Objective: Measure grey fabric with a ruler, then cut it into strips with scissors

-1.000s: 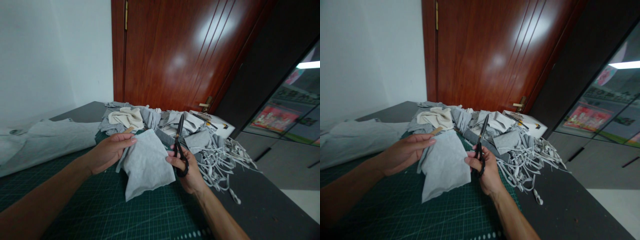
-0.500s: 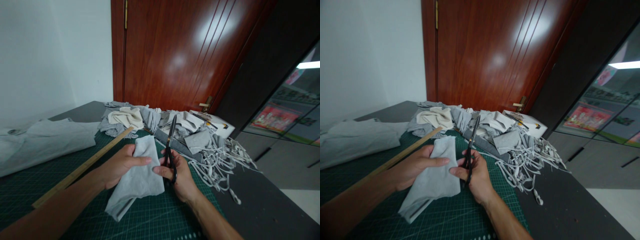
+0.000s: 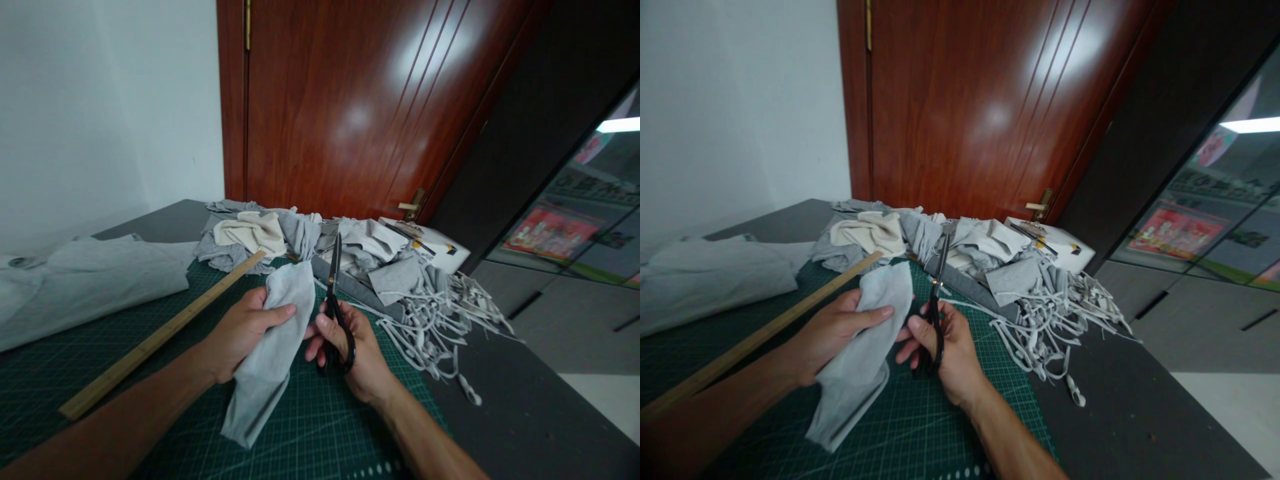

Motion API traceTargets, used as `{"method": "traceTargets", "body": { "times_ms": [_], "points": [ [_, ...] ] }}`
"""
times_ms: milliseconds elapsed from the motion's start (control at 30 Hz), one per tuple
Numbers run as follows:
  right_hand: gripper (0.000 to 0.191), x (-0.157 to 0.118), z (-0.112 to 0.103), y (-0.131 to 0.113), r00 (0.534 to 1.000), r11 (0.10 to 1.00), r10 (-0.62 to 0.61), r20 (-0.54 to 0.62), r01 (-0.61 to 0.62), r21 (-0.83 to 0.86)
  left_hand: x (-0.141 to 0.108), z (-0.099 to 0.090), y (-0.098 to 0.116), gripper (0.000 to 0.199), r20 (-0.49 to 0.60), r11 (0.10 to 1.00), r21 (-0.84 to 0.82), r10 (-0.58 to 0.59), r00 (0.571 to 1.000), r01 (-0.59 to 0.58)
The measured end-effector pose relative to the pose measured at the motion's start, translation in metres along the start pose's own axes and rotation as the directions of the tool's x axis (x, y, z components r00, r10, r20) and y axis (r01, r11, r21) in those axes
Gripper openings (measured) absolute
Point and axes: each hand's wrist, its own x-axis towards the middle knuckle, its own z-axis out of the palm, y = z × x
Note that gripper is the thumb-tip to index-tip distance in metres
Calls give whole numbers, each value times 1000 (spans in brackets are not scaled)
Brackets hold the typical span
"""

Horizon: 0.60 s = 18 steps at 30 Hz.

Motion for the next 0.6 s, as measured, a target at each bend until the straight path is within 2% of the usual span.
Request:
{"method": "traceTargets", "body": {
  "times_ms": [67, 133, 333, 467, 600],
  "points": [
    [56, 0, -1, 2, 1000, 1000, 3, 4, -3, 8, 0, 1, -2, 38, 51, 998, -46, -36, 998, 38],
    [55, 0, -1, 4, 1000, 1000, -2, -12, 3, 15, 1, 1, -4, 39, 88, 997, -66, -21, 996, 27],
    [62, 1, 2, 4, 986, 992, -50, -160, 68, 107, 6, 1, -9, 53, -21, 997, -50, 52, 998, -53],
    [64, -1, 6, 3, 989, 985, -21, -149, 46, 165, 5, 3, -11, 51, -14, 994, 1, 105, 994, -105],
    [65, -2, 8, 1, 993, 991, 7, -120, 9, 135, 4, 6, -11, 44, -35, 974, 128, 195, 980, -189]
  ]
}}
